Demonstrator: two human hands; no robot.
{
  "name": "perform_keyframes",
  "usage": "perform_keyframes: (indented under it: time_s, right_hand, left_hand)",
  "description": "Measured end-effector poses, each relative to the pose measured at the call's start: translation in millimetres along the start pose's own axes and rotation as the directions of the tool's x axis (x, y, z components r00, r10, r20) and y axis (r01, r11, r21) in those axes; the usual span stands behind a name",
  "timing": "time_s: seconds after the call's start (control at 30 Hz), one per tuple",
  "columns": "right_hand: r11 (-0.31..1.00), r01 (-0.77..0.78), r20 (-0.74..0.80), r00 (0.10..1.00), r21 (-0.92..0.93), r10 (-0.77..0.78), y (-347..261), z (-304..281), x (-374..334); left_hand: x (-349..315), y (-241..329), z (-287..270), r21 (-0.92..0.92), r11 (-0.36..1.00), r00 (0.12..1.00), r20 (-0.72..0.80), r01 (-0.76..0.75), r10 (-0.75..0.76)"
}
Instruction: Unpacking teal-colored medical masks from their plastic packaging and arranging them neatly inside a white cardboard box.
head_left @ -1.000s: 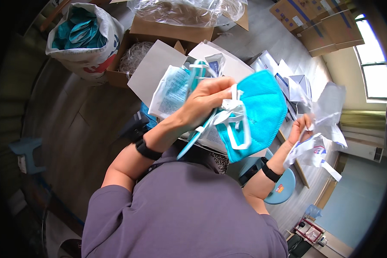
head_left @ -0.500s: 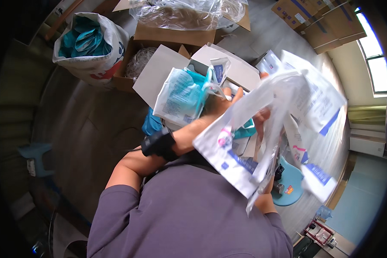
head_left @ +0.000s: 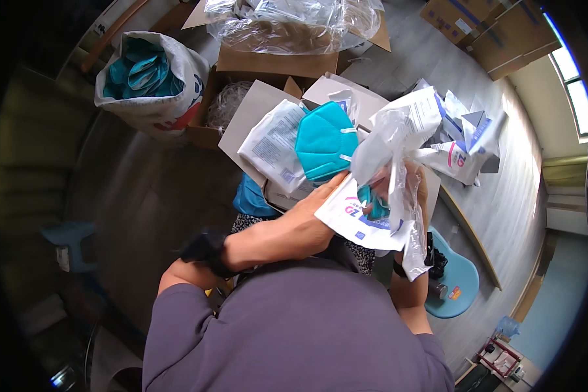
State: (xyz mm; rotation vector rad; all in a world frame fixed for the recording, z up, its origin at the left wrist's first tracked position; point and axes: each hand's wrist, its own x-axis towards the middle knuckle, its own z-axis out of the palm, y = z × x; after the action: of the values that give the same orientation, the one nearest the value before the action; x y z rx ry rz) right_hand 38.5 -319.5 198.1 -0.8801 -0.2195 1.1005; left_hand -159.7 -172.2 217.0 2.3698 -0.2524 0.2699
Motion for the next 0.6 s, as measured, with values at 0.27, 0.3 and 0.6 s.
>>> perform_keyframes:
  time_s: [0.27, 0.3, 0.6]
  right_hand:
    - [0.996, -0.083, -0.276, 0.957, 0.022, 0.086, 7, 6, -14]
    - [0.996, -0.076, -0.317, 0.945, 0.043, 0.086, 8, 12, -16]
    - [0.976, 0.041, -0.118, 0.993, 0.213, -0.016, 22, -21, -21]
  left_hand:
    - [36, -43, -134, 0.421, 0.748, 0.846, -0.097, 0.513, -0.525]
    - [43, -67, -126, 0.4, 0.788, 0.883, -0.243, 0.468, -0.401]
    - [56, -100, -98, 0.517, 0.838, 0.942, 0.163, 0.172, -0.294]
